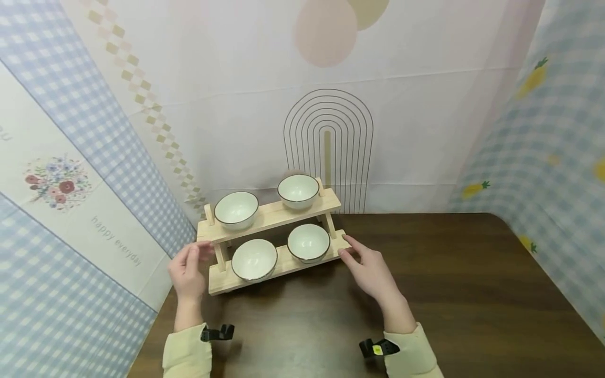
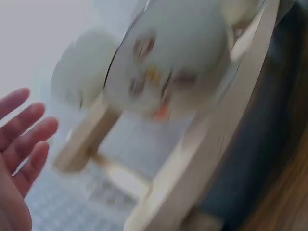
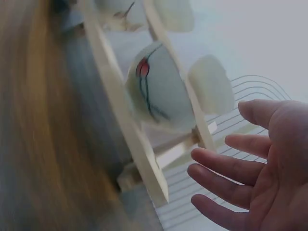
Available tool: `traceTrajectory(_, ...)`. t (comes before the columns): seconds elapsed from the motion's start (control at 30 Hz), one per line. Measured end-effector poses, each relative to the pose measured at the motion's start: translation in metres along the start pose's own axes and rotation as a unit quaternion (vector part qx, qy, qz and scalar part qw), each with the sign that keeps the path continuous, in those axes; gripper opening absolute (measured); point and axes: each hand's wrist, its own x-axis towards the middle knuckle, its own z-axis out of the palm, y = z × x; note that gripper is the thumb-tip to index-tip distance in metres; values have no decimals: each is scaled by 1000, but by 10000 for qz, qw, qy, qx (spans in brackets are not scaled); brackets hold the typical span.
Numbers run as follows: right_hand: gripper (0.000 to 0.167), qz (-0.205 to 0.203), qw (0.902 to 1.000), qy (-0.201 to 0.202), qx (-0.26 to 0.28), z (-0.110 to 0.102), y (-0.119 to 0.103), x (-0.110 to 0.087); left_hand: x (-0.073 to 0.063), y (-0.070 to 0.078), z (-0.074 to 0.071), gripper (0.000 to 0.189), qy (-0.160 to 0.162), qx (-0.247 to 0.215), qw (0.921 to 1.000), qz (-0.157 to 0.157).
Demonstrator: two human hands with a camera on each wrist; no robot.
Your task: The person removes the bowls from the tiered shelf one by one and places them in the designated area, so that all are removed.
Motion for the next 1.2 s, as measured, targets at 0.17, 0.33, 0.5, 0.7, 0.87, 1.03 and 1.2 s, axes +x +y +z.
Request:
traceTrajectory(0.17, 62, 73, 9997, -54, 212, 9, -6, 2, -6, -20, -32, 29, 28, 248, 9907, -1340)
traceTrajectory(0.33, 62, 286, 9994, 46, 188, 16, -9, 7, -4, -33, -58, 26, -367, 642, 9671, -2435)
traceTrajectory(0.5, 68, 582, 9974, -144, 409, 24, -12, 11, -3, -42, -71, 26, -1110, 912, 9448, -2944)
traceTrajectory(0.7, 74, 758, 9928, -445, 819, 34, -11, 14, -7, -48, -73, 48, -2651, 826, 8952, -3487)
traceTrajectory(0.87, 76, 729, 9919, -423, 955, 38, -13, 14, -10, -47, -74, 69, -3435, 735, 8631, -3630)
traceTrajectory(1.03, 75, 707, 9910, -347, 1079, 42, -16, 13, -11, -45, -78, 79, -3603, 479, 8520, -3767)
traceTrajectory(1.2, 72, 579, 9904, -271, 1223, 49, -20, 13, -14, -44, -81, 81, -3707, 368, 8432, -3876)
